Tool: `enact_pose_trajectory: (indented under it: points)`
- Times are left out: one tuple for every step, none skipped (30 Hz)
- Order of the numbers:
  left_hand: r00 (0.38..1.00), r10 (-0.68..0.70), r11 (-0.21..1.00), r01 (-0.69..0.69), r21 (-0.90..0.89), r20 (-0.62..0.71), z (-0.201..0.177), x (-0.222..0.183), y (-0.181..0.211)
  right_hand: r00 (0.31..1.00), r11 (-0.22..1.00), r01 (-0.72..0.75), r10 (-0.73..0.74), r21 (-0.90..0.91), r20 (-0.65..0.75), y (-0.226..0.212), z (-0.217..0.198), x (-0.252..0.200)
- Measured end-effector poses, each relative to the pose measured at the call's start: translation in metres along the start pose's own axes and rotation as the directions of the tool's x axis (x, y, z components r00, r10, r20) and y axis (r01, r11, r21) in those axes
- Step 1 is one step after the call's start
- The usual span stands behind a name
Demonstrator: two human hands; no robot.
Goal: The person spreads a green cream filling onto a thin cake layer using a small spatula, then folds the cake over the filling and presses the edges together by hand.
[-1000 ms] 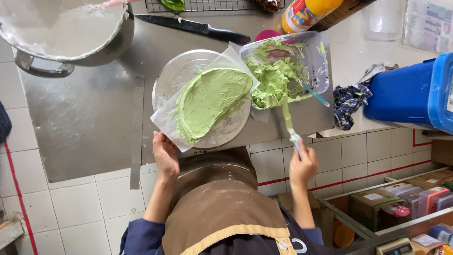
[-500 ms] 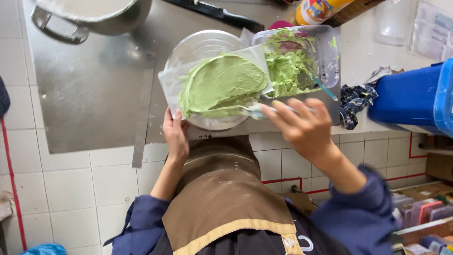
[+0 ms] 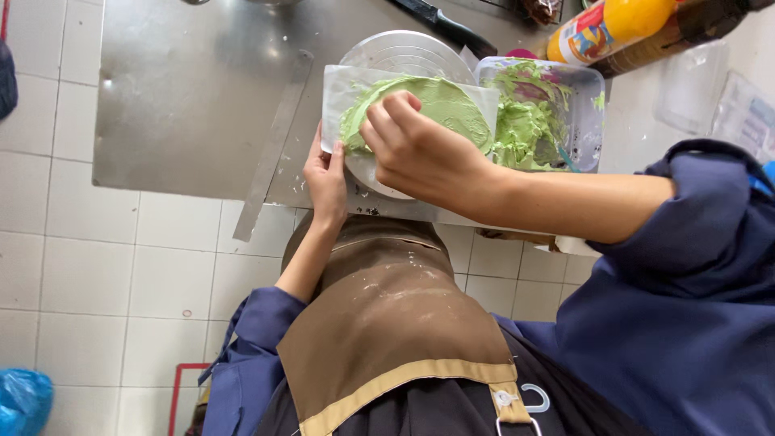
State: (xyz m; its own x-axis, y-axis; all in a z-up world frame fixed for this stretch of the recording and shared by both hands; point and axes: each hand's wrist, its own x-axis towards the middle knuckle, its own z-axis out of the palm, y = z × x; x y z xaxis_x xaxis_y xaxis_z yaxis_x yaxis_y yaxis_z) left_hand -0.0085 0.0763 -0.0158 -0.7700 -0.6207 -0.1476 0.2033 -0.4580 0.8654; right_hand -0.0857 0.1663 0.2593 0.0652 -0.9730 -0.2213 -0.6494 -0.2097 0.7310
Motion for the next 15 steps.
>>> enact_pose_trajectory:
  points:
    - [1.0,0.008,0.999,-0.008,0.053,0.001,0.001,0.002,0.002,1.0,1.0,0.012,-0.012,-0.02,0.002,0.0,-0.002,0.004]
    - [1.0,0.016,0.994,-0.016,0.105,0.002,0.001,0.003,0.003,1.0,1.0,0.021,-0.021,-0.022,-0.003,0.0,-0.005,0.008]
    - [1.0,0.018,0.995,-0.018,0.101,-0.004,0.001,0.005,0.005,0.998,0.997,0.057,-0.055,-0.056,0.041,0.0,-0.007,0.011]
    - [1.0,0.017,0.992,-0.016,0.122,-0.005,0.002,0.007,0.005,0.992,0.991,0.095,-0.087,-0.089,0.086,0.0,-0.01,0.014]
    - [1.0,0.012,0.989,-0.011,0.144,-0.003,0.002,0.008,0.006,0.992,0.991,0.099,-0.092,-0.09,0.085,-0.001,-0.012,0.018]
    - [1.0,0.011,0.99,-0.01,0.142,-0.006,0.001,0.01,0.006,0.99,0.988,0.113,-0.103,-0.106,0.096,-0.001,-0.015,0.021]
    - [1.0,0.006,0.991,-0.007,0.137,0.006,0.0,0.012,0.007,0.988,0.985,0.127,-0.114,-0.121,0.107,-0.001,-0.017,0.023]
    - [1.0,0.001,0.991,-0.003,0.133,0.018,-0.001,0.013,0.007,0.987,0.984,0.131,-0.118,-0.119,0.108,-0.001,-0.018,0.025]
    - [1.0,-0.002,0.991,0.0,0.131,0.015,-0.001,0.015,0.006,0.983,0.978,0.152,-0.134,-0.141,0.126,-0.001,-0.019,0.027]
    - [1.0,-0.008,0.991,0.005,0.133,0.022,-0.002,0.016,0.006,0.978,0.971,0.173,-0.15,-0.163,0.144,-0.001,-0.019,0.028]
    - [1.0,-0.012,0.991,0.008,0.134,0.028,-0.002,0.018,0.006,0.977,0.971,0.178,-0.156,-0.162,0.144,0.0,-0.019,0.029]
    - [1.0,-0.014,0.991,0.011,0.132,0.023,-0.002,0.02,0.005,0.976,0.971,0.181,-0.158,-0.158,0.149,0.001,-0.019,0.03]
    - [0.999,0.007,0.992,-0.012,0.123,0.038,-0.002,0.021,0.005,0.975,0.971,0.184,-0.16,-0.156,0.154,0.002,-0.019,0.031]
    - [0.998,0.028,0.993,-0.034,0.114,0.053,-0.002,0.023,0.004,0.975,0.97,0.188,-0.165,-0.156,0.152,0.003,-0.02,0.03]
    - [0.998,0.027,0.993,-0.033,0.112,0.049,-0.003,0.024,0.004,0.971,0.967,0.202,-0.177,-0.155,0.159,0.004,-0.02,0.029]
